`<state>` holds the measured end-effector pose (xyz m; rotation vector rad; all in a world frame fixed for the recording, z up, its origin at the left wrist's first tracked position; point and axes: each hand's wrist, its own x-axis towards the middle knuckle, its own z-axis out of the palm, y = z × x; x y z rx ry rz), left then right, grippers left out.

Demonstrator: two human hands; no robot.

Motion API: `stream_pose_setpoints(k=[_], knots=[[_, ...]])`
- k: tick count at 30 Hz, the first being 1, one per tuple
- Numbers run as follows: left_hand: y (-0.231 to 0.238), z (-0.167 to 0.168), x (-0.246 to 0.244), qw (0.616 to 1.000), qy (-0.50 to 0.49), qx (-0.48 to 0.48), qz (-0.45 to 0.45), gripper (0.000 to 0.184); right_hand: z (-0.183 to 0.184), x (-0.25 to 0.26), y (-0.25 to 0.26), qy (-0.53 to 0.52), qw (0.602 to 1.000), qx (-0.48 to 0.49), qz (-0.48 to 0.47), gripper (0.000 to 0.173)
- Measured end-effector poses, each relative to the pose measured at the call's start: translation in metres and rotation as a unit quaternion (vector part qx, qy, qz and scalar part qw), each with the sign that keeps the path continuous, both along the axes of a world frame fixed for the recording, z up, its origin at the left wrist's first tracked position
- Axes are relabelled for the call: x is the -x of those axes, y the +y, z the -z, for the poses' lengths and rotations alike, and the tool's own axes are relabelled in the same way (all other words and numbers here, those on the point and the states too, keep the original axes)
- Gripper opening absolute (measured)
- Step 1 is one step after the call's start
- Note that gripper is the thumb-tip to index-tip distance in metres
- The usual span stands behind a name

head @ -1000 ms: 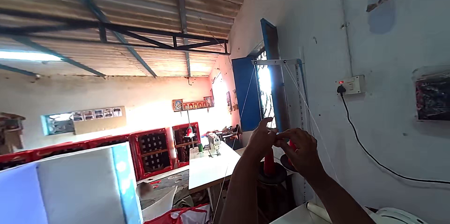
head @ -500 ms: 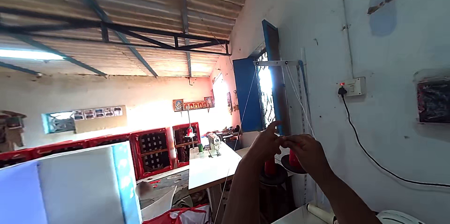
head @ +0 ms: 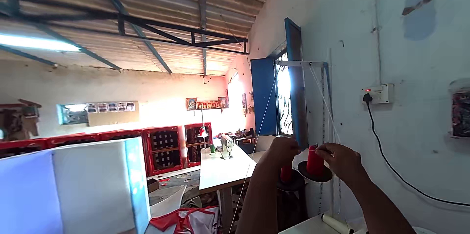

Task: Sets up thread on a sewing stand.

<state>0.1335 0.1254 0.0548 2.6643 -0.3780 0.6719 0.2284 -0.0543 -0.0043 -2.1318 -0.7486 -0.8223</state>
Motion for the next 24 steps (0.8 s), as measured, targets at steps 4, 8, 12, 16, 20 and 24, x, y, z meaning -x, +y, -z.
stream_pose_setpoints(k=[4, 8, 12, 16, 20, 24], knots=[[0.001, -0.002, 0.003, 0.999, 0.000, 0.004, -0.032, 0.022, 0.003, -0.017, -0.015, 0.120, 0.990, 0.071, 0.018, 0.026], [0.003, -0.003, 0.001, 0.998, 0.022, 0.031, -0.041, 0.024, -0.008, 0.011, -0.011, 0.142, 0.982, 0.039, 0.116, 0.031], [0.004, -0.008, 0.000, 0.998, 0.050, 0.009, -0.030, 0.027, -0.009, 0.032, 0.012, 0.034, 0.999, -0.027, 0.021, 0.032], [0.004, -0.011, 0.000, 0.997, 0.073, 0.034, -0.014, 0.028, -0.007, 0.034, 0.025, 0.112, 0.988, -0.005, -0.110, 0.043], [0.003, -0.014, 0.005, 0.994, 0.075, 0.084, -0.010, 0.030, -0.001, 0.028, 0.027, 0.070, 0.980, -0.100, -0.159, 0.018], [0.000, -0.017, 0.010, 0.980, 0.087, 0.178, 0.022, 0.031, 0.002, 0.019, 0.023, 0.009, 0.968, -0.192, -0.160, 0.017]])
